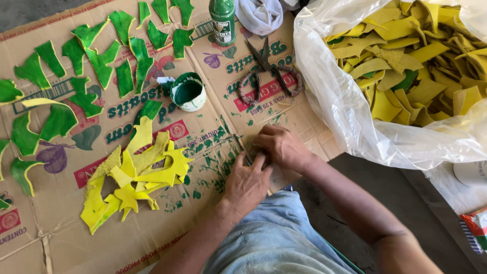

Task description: The person repeatedly picks up yellow foam cutouts from a plastic bag, places them on a cardboard surface, and applies green paint to their edges using a small white cloth. Painted pieces are set aside on the cardboard. The person occasionally wipes the cloth on the cardboard or dips it into the paint container.

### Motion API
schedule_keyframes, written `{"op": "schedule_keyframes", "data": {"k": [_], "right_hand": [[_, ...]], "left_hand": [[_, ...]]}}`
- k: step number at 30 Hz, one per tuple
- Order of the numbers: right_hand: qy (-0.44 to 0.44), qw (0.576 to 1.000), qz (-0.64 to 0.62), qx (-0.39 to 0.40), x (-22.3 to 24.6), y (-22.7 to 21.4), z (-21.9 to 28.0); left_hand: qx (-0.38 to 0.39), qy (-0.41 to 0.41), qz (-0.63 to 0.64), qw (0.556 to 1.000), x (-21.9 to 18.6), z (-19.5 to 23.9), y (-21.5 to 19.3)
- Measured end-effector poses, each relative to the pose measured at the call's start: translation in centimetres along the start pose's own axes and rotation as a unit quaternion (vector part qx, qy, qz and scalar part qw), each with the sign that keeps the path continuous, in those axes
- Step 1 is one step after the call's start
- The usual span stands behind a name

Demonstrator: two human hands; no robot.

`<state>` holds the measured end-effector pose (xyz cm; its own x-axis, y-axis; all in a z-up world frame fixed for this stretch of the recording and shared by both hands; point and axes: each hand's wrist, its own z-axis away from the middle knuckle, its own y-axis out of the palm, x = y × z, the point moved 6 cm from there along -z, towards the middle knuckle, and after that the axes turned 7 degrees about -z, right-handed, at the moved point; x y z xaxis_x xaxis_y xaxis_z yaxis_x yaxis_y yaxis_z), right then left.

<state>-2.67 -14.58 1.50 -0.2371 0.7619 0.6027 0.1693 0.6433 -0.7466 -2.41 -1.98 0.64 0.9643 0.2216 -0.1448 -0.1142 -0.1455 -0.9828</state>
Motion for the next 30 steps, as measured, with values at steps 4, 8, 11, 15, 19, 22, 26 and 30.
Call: {"op": "schedule_keyframes", "data": {"k": [4,8,11,15,19,22,26,30], "right_hand": [[0.018,0.999,0.03,0.02,-0.4,-0.8,0.0],[-0.026,1.0,0.011,0.004,-0.1,-1.6,0.5],[-0.007,0.999,0.034,-0.013,-0.5,-1.4,1.6],[0.0,1.0,0.021,0.007,-1.4,-2.7,1.7],[0.054,0.99,0.112,-0.069,-2.7,-6.0,2.3],[0.146,0.983,0.019,-0.107,-4.3,-6.7,3.0],[0.063,0.995,0.035,-0.062,-3.4,-3.1,2.6],[0.1,0.994,0.006,-0.053,-3.5,-1.4,2.8]], "left_hand": [[0.048,-0.005,0.015,0.999,-0.1,0.2,0.6],[-0.059,-0.01,0.013,0.998,0.0,-0.1,-0.5],[0.011,-0.024,0.04,0.999,0.3,-0.2,0.6],[-0.035,-0.022,0.055,0.998,0.9,-0.3,0.7],[-0.103,-0.028,0.07,0.992,2.0,-1.0,1.9],[-0.051,-0.062,0.103,0.991,3.6,-3.0,4.0],[0.011,-0.122,0.171,0.978,7.0,-4.7,4.3],[0.034,-0.088,0.174,0.98,8.8,-5.9,2.8]]}}
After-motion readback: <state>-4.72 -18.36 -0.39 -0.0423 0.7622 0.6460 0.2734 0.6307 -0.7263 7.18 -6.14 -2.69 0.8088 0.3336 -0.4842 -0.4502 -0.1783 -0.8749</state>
